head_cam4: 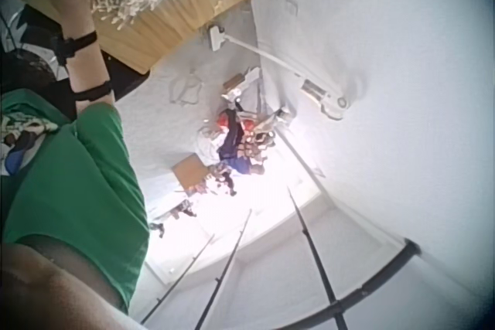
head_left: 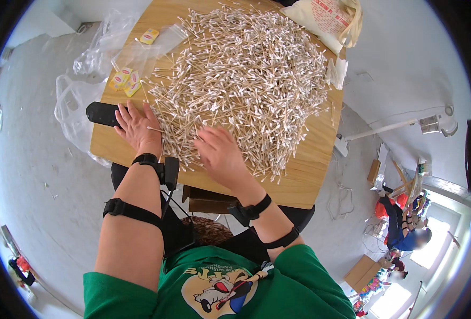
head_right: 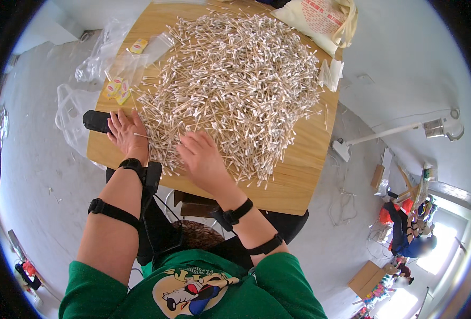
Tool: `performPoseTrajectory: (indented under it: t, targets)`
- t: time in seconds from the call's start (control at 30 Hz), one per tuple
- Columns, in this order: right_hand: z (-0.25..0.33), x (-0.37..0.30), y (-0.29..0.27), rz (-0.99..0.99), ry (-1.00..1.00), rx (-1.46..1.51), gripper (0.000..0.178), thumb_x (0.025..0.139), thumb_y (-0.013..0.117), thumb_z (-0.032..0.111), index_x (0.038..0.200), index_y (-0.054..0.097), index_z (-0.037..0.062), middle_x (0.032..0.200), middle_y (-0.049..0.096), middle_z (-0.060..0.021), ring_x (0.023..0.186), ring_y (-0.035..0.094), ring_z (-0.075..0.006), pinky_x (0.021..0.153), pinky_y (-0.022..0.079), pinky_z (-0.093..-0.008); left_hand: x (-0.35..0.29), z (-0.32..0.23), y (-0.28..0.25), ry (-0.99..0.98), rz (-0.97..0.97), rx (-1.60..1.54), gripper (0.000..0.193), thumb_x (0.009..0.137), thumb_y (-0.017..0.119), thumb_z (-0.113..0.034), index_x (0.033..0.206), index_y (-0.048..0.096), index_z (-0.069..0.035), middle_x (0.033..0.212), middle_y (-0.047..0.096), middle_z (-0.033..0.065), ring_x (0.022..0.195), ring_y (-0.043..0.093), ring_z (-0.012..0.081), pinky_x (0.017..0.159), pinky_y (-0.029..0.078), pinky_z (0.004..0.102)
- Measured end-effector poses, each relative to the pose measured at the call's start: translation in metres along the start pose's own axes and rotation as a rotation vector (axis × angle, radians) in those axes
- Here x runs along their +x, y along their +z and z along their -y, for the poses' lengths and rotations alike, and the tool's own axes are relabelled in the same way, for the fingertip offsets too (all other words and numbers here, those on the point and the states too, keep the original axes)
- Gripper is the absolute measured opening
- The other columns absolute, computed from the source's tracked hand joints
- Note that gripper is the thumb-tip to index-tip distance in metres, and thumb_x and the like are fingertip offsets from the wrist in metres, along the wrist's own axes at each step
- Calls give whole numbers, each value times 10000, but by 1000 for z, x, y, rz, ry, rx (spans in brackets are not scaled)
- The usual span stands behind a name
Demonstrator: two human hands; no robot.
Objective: Sorting a large pile of cotton swabs on a wooden table, picking up individual swabs or small groups and organizing them.
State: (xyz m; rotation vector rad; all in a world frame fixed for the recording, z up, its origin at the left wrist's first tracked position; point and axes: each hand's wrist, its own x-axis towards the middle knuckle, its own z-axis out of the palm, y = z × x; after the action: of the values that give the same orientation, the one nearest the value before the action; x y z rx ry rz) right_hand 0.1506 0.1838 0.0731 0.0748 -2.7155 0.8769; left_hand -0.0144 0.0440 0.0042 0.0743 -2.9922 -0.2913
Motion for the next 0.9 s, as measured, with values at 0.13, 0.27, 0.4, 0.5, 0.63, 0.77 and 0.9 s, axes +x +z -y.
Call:
performPoseTrajectory:
  t: [0.13,0.27,0.4,0.5,0.63,0.77,0.9]
  targets:
    - [-23,-24,-26,-244,257,-96,260,752,606,5,1010,608,35,1094,586,-114,1046,546,-316,917,418,-437,0,0,-1,0,5,9,566,951,371,-490,1377,411,-120,1493,307,113,1405,209,279,1124,139,490]
    - [-52,-43,-56,-339,388,-272,266,780,592,4,1044,614,36,1072,588,-108,1002,552,-319,884,426,-434,1,-3,-3,4,-10,-2,567,951,367,-494,1377,411,-123,1496,305,102,1408,207,264,1128,135,484]
    - [-54,-34,-65,-235,433,-416,280,794,593,21,1071,621,51,1072,592,-106,1015,551,-311,883,439,-421,1,-2,-3,-3,5,-12,567,951,365,-496,1376,413,-124,1498,302,101,1410,201,263,1130,131,483]
    - [-57,-22,-48,-155,350,-398,303,793,602,36,1094,617,54,1104,586,-115,1062,542,-305,913,442,-402,2,-1,-2,-8,8,14,567,949,367,-497,1374,416,-124,1498,303,99,1410,200,263,1128,133,484]
    - [-40,1,-18,-167,282,-316,361,778,623,47,1139,614,63,1163,571,-138,1070,537,-310,936,439,-421,2,-1,0,-11,9,15,567,948,370,-496,1373,418,-123,1496,307,100,1409,203,264,1124,138,486]
    - [-24,11,7,-147,244,-116,369,780,610,33,1149,599,53,1245,519,-151,1117,513,-333,956,431,-431,0,-1,3,-11,12,22,571,948,362,-500,1378,413,-126,1496,309,99,1407,207,262,1123,143,481]
    - [-21,5,-5,-271,246,-70,323,755,599,-30,1072,592,34,1192,534,-147,1077,530,-342,907,454,-436,1,-1,0,-7,5,25,577,947,357,-505,1383,409,-131,1498,309,95,1410,206,257,1126,140,473]
